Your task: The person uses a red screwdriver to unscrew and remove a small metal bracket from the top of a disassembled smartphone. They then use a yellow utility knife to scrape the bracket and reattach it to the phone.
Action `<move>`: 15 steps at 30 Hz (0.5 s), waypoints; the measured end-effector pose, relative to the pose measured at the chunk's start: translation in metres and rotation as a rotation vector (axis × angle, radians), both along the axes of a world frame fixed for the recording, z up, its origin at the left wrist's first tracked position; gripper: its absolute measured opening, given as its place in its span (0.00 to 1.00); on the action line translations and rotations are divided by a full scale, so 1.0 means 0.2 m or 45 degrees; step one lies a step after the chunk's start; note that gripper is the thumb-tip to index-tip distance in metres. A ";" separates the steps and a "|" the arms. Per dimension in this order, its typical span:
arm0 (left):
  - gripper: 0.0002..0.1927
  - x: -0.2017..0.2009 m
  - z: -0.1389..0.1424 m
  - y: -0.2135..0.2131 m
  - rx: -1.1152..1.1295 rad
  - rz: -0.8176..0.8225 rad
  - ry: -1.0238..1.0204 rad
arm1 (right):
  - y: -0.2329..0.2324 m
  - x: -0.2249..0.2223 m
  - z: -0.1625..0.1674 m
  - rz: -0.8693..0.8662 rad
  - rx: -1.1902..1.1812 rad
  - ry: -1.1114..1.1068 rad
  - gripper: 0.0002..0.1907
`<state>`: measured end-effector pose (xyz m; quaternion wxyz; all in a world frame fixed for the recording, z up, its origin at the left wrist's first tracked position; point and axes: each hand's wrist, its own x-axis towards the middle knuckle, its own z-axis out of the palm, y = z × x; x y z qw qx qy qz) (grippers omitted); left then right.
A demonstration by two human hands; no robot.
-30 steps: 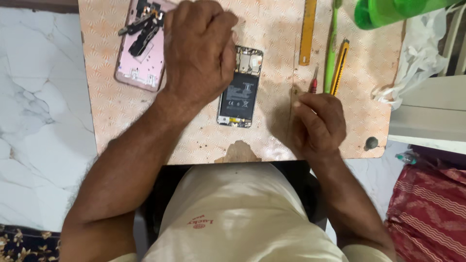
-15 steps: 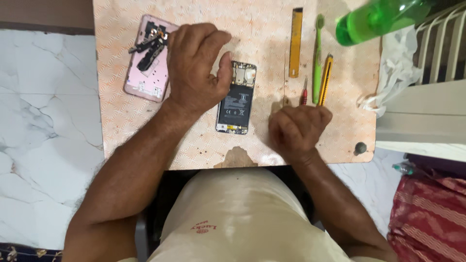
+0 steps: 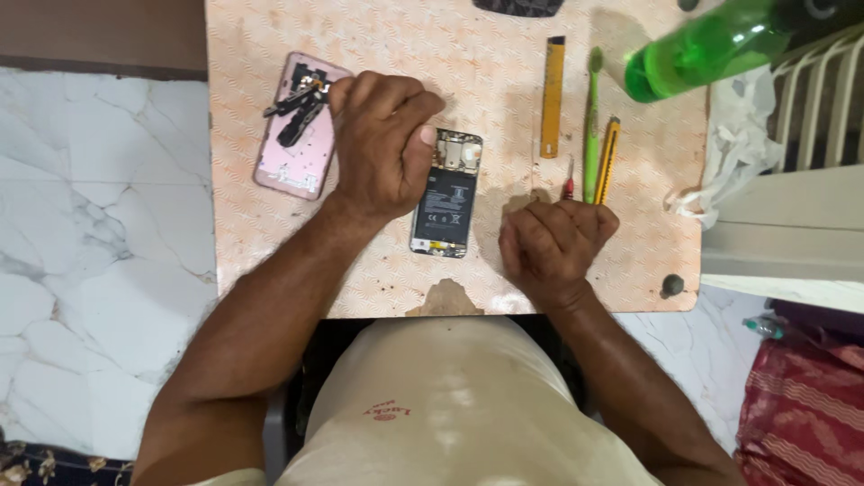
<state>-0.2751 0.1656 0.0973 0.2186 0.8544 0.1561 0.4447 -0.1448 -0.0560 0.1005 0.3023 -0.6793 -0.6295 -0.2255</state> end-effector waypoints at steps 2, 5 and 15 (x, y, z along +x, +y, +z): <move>0.19 0.01 0.01 0.02 -0.026 0.015 0.000 | 0.01 0.00 0.00 0.010 0.001 0.014 0.15; 0.19 0.00 0.02 0.04 0.047 0.086 0.086 | 0.03 -0.02 0.02 -0.021 -0.013 0.000 0.14; 0.19 -0.01 0.05 0.06 0.050 0.106 0.124 | 0.46 -0.15 0.46 0.066 -0.098 0.272 0.09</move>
